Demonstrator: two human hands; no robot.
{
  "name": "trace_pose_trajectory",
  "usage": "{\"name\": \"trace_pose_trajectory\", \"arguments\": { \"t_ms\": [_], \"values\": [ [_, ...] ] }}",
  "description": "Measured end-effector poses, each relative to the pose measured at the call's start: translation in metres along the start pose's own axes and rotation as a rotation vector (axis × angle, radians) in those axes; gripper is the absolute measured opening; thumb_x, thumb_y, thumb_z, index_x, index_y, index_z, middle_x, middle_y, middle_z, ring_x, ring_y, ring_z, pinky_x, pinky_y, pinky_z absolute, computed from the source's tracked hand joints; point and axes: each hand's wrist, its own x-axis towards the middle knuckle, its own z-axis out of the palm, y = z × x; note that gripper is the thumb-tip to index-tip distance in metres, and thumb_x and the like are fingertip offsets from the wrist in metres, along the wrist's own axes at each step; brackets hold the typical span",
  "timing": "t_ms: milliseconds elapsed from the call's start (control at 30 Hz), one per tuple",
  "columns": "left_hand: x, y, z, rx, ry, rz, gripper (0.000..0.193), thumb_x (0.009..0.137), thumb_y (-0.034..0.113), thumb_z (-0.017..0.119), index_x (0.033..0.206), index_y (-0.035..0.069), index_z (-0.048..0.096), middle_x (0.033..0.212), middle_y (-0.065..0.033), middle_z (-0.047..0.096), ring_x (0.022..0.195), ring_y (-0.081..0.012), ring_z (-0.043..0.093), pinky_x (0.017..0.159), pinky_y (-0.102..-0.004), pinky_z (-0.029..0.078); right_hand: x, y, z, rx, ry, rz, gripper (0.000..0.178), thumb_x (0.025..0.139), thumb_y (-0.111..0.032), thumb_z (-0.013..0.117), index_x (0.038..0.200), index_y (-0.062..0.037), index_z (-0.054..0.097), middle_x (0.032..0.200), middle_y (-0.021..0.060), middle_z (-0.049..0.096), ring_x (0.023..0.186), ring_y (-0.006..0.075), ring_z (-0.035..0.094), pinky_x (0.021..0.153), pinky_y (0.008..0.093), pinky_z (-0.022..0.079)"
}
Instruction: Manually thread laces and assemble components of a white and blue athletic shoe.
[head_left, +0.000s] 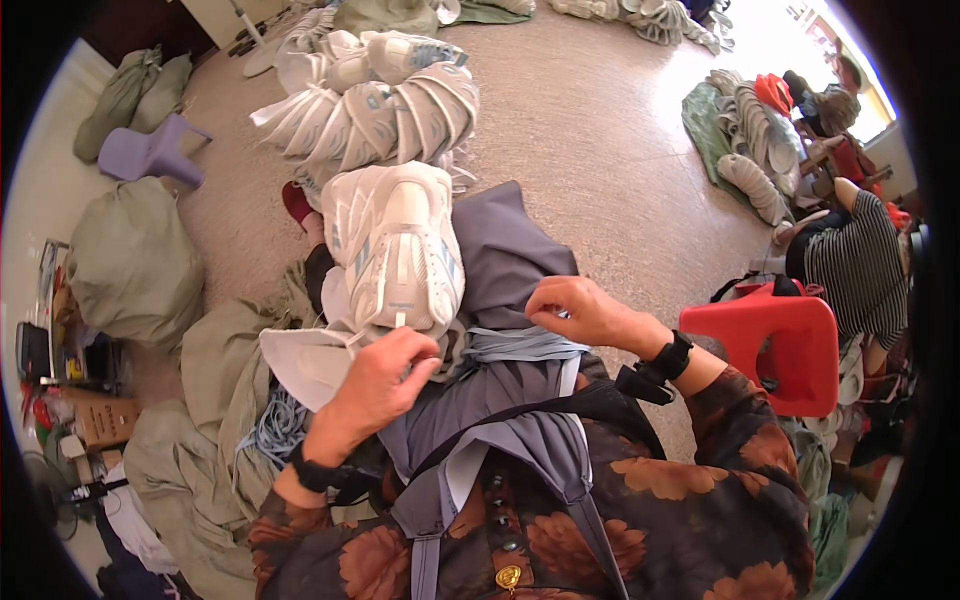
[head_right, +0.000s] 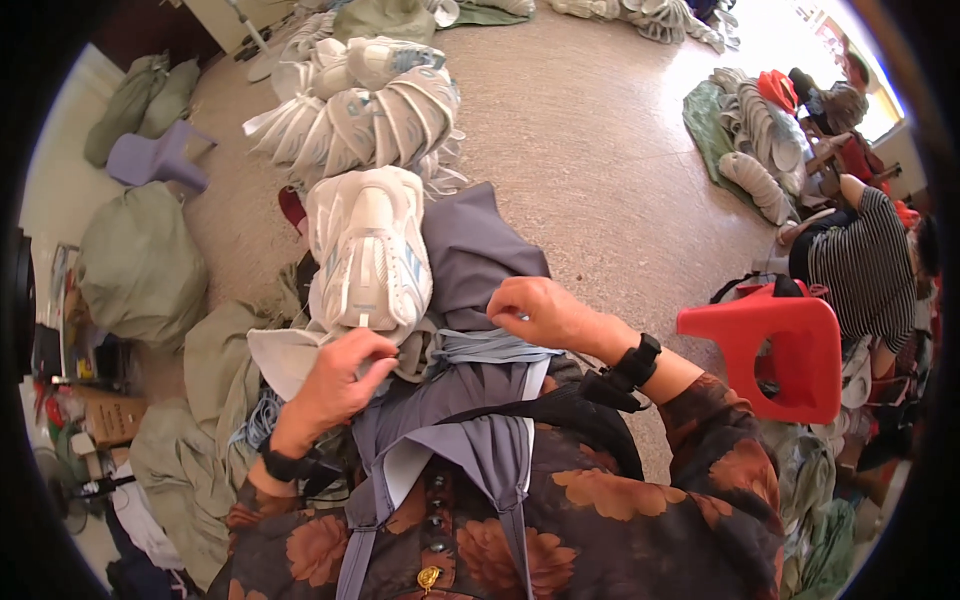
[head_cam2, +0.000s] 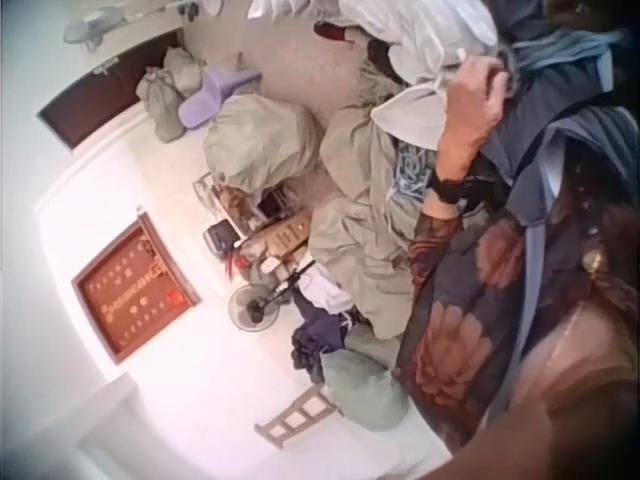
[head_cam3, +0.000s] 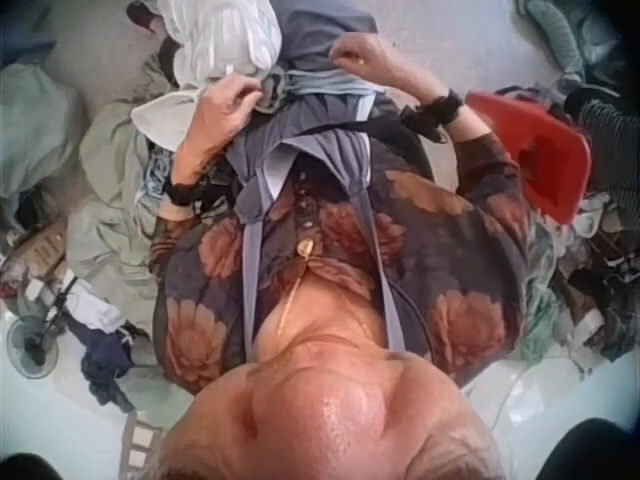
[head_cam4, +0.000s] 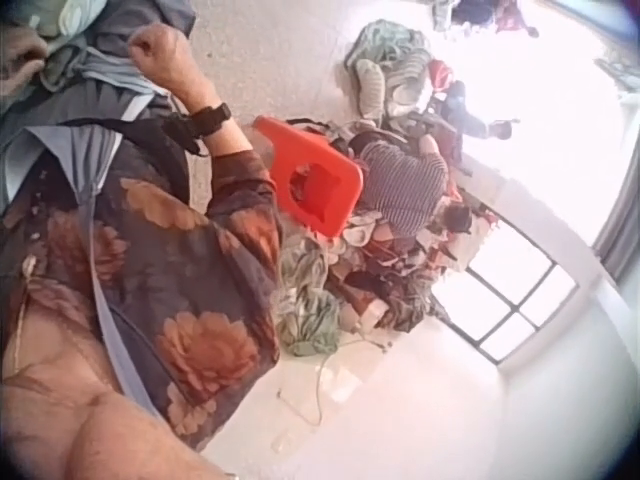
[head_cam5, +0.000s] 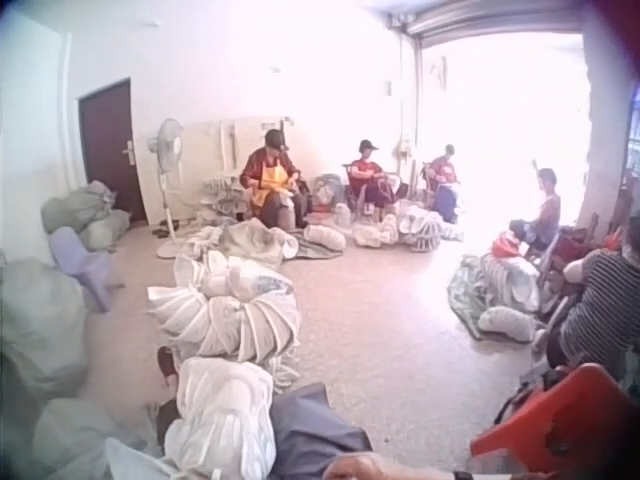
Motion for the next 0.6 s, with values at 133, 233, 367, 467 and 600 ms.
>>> {"name": "trace_pose_trajectory", "arguments": {
  "t_ms": [133,233,367,467,600],
  "values": [
    [0.005,-0.005,0.035,0.111,0.076,-0.022,0.020,0.090,0.002,0.061,0.110,0.000,0.061,0.105,-0.0175,0.063,0.097,-0.0391,0.063,0.082,-0.0435,0.051,0.013,-0.006,0.028,-0.176,-0.019,-0.118,0.011,0.085,-0.013,0.065,0.089,-0.0037,0.069,0.085,0.0142,0.066,0.083,0.0371,0.066,0.075,0.0457,0.052],
    [0.023,-0.010,0.056,-0.026,0.093,0.175,0.021,0.090,0.000,0.062,0.111,-0.001,0.061,0.106,-0.0188,0.064,0.096,-0.0384,0.064,0.083,-0.0401,0.052,0.027,-0.013,0.045,-0.368,-0.109,-0.072,0.010,0.083,-0.014,0.067,0.088,-0.0047,0.069,0.084,0.0150,0.065,0.085,0.0367,0.066,0.075,0.0462,0.052],
    [0.028,-0.022,0.068,-0.017,0.144,0.061,0.037,0.088,-0.004,0.061,0.124,-0.002,0.053,0.113,-0.0210,0.062,0.103,-0.0356,0.065,0.089,-0.0392,0.052,0.048,0.008,0.067,-0.495,-0.055,-0.225,0.012,0.081,-0.015,0.069,0.086,-0.0048,0.066,0.079,0.0147,0.058,0.078,0.0361,0.061,0.070,0.0470,0.048],
    [0.028,-0.017,0.070,-0.207,0.168,0.012,0.046,0.090,-0.001,0.065,0.132,-0.003,0.047,0.117,-0.0192,0.063,0.107,-0.0286,0.066,0.094,-0.0368,0.051,0.046,-0.011,0.041,-0.078,-0.069,-0.049,0.010,0.083,-0.013,0.068,0.083,-0.0037,0.065,0.081,0.0134,0.062,0.076,0.0262,0.062,0.069,0.0387,0.050],
    [0.026,-0.008,0.061,-0.781,-0.056,-0.099,0.037,0.100,0.014,0.062,0.131,-0.001,0.050,0.113,-0.0068,0.065,0.102,-0.0130,0.062,0.092,-0.0296,0.049,0.029,-0.040,0.012,0.620,-0.249,0.244,0.013,0.095,-0.013,0.063,0.089,-0.0019,0.063,0.084,0.0013,0.062,0.077,0.0124,0.058,0.072,0.0281,0.048]
  ]
}}
